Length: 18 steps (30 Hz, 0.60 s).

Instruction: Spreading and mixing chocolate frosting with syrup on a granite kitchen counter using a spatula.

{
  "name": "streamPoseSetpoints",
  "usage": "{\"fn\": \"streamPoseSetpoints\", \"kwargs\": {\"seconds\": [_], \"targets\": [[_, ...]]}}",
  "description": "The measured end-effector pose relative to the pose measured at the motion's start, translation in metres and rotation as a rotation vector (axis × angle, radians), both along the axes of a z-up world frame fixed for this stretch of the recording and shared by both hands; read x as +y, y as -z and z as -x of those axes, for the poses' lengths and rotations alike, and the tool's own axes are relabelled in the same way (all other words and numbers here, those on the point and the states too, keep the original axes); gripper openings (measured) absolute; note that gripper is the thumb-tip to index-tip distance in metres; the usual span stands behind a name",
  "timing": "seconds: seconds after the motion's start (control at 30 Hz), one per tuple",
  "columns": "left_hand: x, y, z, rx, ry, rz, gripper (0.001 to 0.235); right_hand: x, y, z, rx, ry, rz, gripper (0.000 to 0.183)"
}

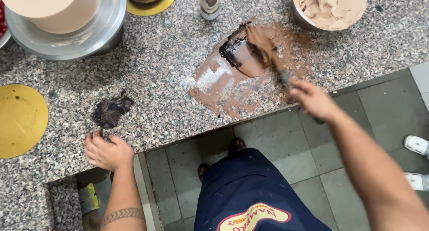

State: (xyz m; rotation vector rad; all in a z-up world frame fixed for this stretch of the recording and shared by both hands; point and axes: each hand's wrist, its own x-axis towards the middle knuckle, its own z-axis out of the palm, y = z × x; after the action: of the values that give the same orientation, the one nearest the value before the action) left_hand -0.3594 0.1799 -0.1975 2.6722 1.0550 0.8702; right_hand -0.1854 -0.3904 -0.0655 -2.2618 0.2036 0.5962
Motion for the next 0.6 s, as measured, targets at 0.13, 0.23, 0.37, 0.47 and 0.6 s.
{"fn": "streamPoseSetpoints", "kwargs": {"seconds": [0.13, 0.23, 0.37, 0.47, 0.6], "targets": [[0.003, 0.005, 0.002, 0.015, 0.015, -0.023, 0.037, 0.007, 0.038, 0.019, -0.186, -0.255, 0.21, 0.047], [0.004, 0.009, 0.005, 0.033, 0.001, -0.038, 0.033, 0.013, 0.005, 0.017, -0.312, -0.424, 0.544, 0.041], [0.003, 0.003, 0.004, 0.017, 0.013, -0.009, 0.038, 0.033, -0.008, 0.033, -0.292, -0.34, 0.559, 0.042], [0.003, 0.004, 0.0, 0.018, 0.009, -0.009, 0.039, 0.049, 0.009, 0.034, -0.312, -0.399, 0.563, 0.042], [0.004, 0.005, 0.005, 0.006, 0.033, -0.026, 0.039, 0.004, 0.052, -0.01, -0.363, -0.439, 0.573, 0.043]]}}
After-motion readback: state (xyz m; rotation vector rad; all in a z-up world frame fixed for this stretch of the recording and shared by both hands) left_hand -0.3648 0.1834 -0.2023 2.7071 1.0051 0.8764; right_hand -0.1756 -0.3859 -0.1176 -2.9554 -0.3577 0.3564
